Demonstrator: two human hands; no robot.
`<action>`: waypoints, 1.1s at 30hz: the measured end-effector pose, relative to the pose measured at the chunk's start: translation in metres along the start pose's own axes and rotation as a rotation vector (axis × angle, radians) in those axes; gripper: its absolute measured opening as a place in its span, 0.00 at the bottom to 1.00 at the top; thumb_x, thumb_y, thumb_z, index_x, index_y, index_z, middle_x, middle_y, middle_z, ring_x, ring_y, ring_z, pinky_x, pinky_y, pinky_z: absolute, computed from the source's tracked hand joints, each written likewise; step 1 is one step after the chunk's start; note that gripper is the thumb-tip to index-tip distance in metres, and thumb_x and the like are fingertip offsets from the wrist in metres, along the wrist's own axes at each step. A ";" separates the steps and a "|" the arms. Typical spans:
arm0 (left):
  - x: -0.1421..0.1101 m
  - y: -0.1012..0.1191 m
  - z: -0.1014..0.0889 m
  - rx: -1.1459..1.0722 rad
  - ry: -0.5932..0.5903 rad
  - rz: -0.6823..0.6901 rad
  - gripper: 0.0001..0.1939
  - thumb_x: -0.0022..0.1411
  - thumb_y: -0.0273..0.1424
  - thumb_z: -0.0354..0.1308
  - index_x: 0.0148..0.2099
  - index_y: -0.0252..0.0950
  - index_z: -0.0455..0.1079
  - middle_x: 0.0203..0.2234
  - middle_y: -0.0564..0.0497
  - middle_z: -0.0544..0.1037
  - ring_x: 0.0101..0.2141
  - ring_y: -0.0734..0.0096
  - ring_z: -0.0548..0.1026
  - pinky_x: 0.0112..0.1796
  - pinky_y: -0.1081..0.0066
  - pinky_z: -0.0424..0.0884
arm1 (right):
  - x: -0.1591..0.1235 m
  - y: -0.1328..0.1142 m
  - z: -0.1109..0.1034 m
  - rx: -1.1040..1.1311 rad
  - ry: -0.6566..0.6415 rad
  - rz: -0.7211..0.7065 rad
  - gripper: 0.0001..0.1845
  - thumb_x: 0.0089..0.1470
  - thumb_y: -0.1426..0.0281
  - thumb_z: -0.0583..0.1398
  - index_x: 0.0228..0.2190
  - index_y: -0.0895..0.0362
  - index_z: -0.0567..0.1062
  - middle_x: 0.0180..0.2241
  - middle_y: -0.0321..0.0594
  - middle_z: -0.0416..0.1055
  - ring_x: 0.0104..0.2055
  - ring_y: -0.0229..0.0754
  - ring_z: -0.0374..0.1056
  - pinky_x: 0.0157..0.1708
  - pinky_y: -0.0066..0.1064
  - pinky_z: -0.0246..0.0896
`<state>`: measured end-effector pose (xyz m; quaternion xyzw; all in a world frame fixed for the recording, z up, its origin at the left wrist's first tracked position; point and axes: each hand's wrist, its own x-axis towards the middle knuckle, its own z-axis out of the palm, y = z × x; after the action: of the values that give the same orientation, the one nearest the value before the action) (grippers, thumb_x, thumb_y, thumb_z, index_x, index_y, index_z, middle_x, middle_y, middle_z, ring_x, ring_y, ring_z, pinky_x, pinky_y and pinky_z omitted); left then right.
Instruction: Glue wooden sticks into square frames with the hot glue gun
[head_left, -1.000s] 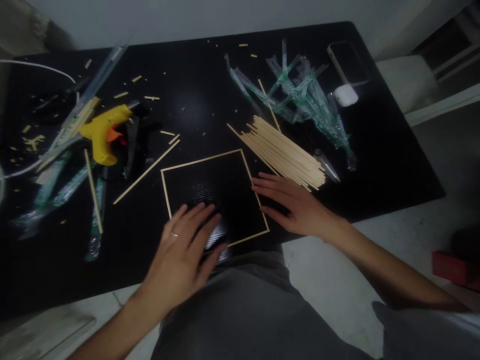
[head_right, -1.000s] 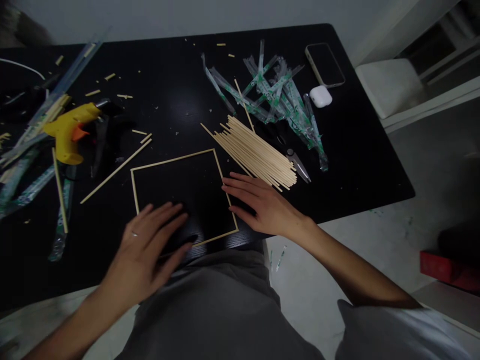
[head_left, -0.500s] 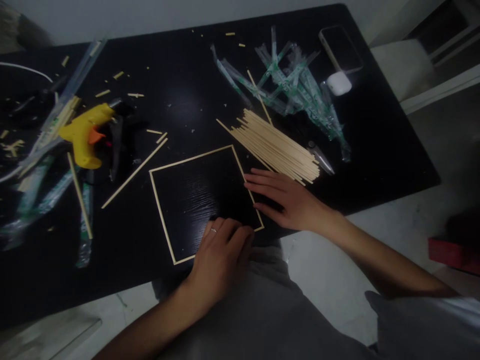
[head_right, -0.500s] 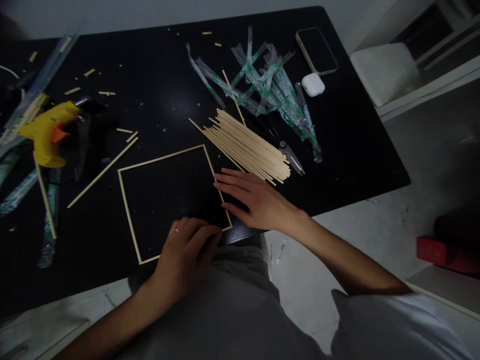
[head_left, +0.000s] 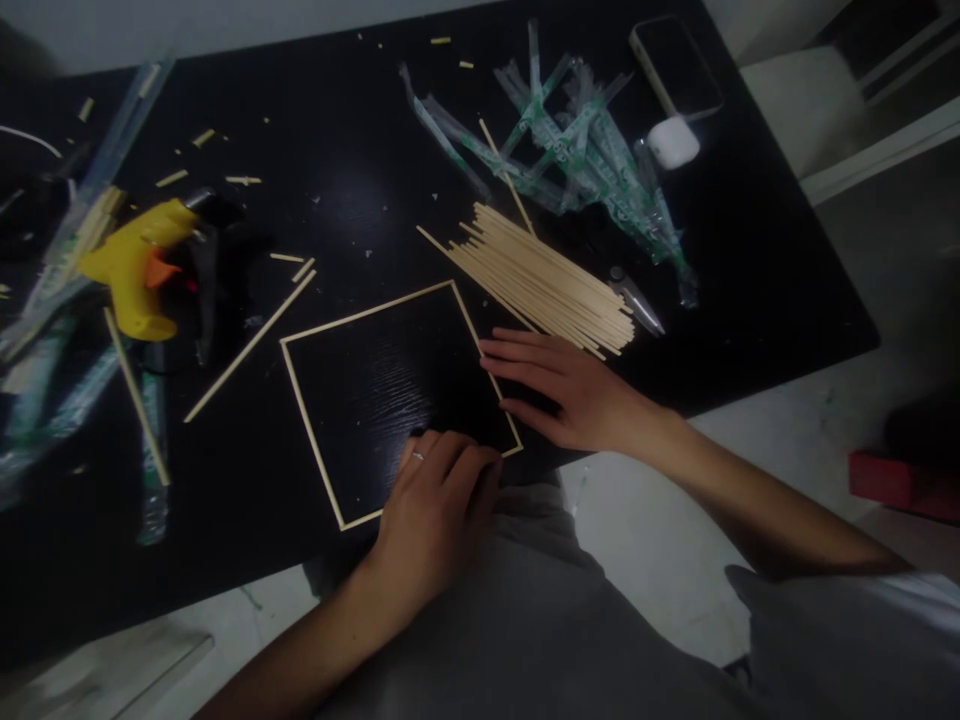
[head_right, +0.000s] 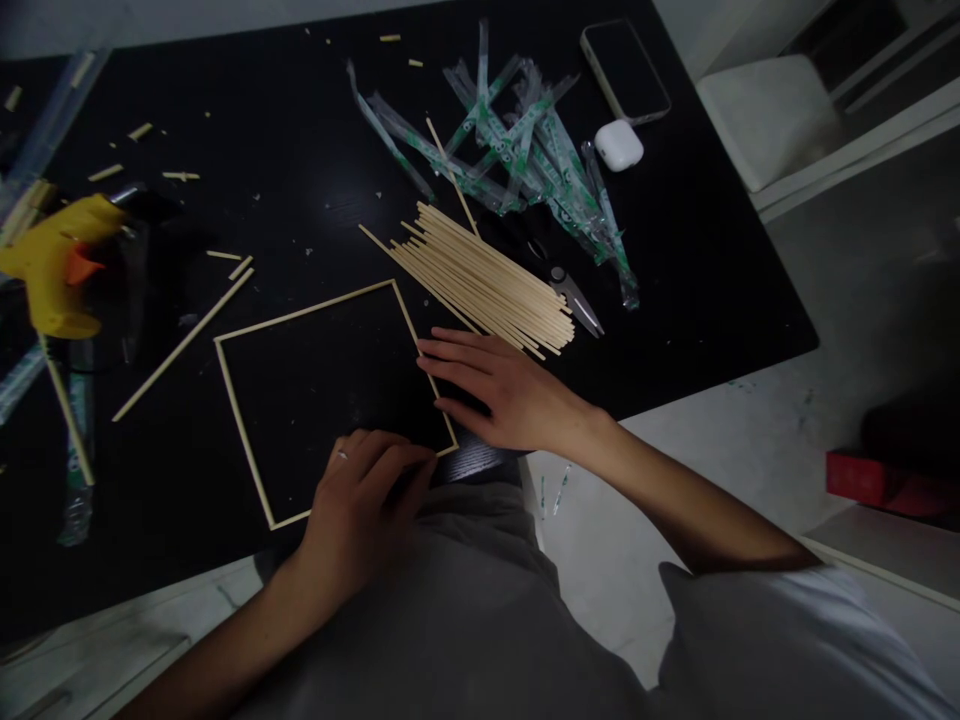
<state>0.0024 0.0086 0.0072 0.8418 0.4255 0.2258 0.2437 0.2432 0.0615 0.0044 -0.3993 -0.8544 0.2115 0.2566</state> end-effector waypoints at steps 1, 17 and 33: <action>0.000 0.000 0.000 -0.002 0.004 0.000 0.05 0.73 0.25 0.58 0.44 0.39 0.74 0.36 0.50 0.79 0.37 0.64 0.73 0.40 0.61 0.65 | 0.000 0.000 0.000 0.002 0.001 -0.002 0.24 0.70 0.70 0.61 0.65 0.53 0.70 0.66 0.46 0.71 0.72 0.50 0.61 0.69 0.54 0.65; 0.000 -0.001 0.002 -0.001 0.018 0.010 0.04 0.73 0.25 0.59 0.44 0.39 0.73 0.36 0.51 0.78 0.37 0.64 0.72 0.41 0.62 0.63 | -0.001 0.002 0.001 0.003 0.009 -0.020 0.24 0.70 0.70 0.61 0.65 0.55 0.70 0.65 0.48 0.72 0.72 0.51 0.62 0.69 0.55 0.64; -0.001 -0.001 0.002 -0.001 0.002 0.007 0.04 0.73 0.25 0.59 0.44 0.39 0.73 0.36 0.51 0.78 0.37 0.63 0.72 0.42 0.61 0.63 | -0.001 0.003 0.002 -0.024 0.021 -0.041 0.25 0.70 0.69 0.61 0.66 0.53 0.70 0.66 0.46 0.71 0.72 0.51 0.62 0.68 0.54 0.66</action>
<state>0.0027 0.0075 0.0050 0.8430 0.4226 0.2278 0.2427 0.2441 0.0621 0.0004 -0.3868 -0.8621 0.1918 0.2653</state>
